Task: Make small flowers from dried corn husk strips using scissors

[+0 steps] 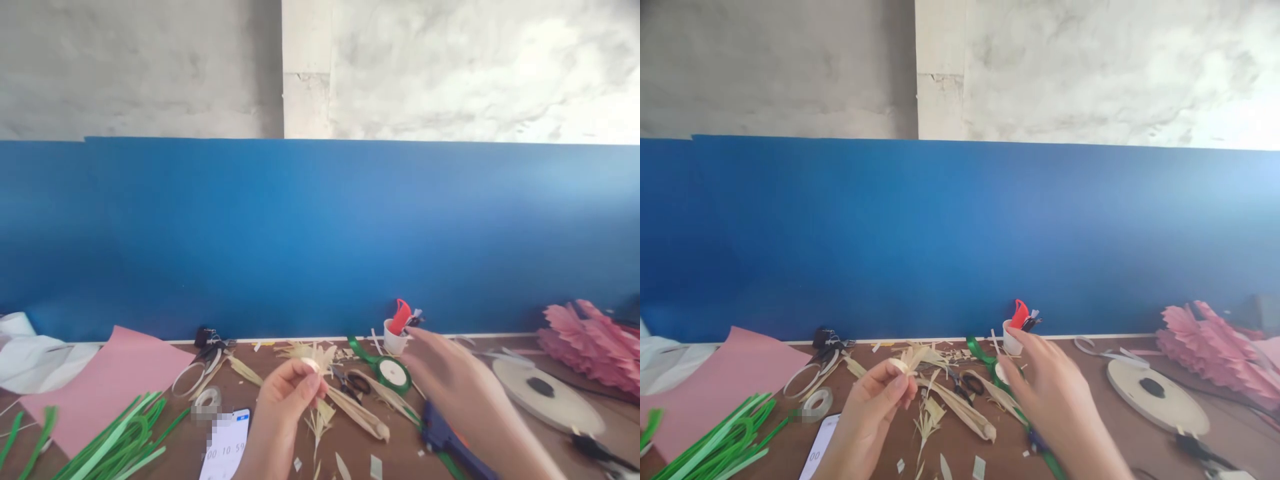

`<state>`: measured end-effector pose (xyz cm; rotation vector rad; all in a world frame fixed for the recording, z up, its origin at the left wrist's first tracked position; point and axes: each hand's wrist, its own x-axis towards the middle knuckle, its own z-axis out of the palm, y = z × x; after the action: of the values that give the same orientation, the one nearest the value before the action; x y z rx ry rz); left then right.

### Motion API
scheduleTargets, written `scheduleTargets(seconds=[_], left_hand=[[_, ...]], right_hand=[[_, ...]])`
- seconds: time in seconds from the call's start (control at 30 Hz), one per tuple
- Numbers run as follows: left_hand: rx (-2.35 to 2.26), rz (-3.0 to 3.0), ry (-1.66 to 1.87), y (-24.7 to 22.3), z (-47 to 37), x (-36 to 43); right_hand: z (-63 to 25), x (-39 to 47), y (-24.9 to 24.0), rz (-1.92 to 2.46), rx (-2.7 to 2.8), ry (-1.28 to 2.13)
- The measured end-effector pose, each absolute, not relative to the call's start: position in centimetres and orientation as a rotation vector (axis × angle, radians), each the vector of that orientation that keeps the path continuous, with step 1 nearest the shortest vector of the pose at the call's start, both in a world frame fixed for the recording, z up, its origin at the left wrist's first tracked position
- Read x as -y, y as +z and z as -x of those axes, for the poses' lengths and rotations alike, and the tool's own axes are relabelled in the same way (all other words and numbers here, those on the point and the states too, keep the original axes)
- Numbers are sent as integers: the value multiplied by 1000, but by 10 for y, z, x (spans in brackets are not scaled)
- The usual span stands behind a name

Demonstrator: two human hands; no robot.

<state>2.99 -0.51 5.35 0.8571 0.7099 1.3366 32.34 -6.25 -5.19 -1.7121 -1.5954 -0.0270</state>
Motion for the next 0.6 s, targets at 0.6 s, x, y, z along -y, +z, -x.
scheduleTargets(seconds=[0.6], left_hand=[[-879,-1165,1339,53,-34,14]], right_hand=[[-175,32,79,807,1822,-339]])
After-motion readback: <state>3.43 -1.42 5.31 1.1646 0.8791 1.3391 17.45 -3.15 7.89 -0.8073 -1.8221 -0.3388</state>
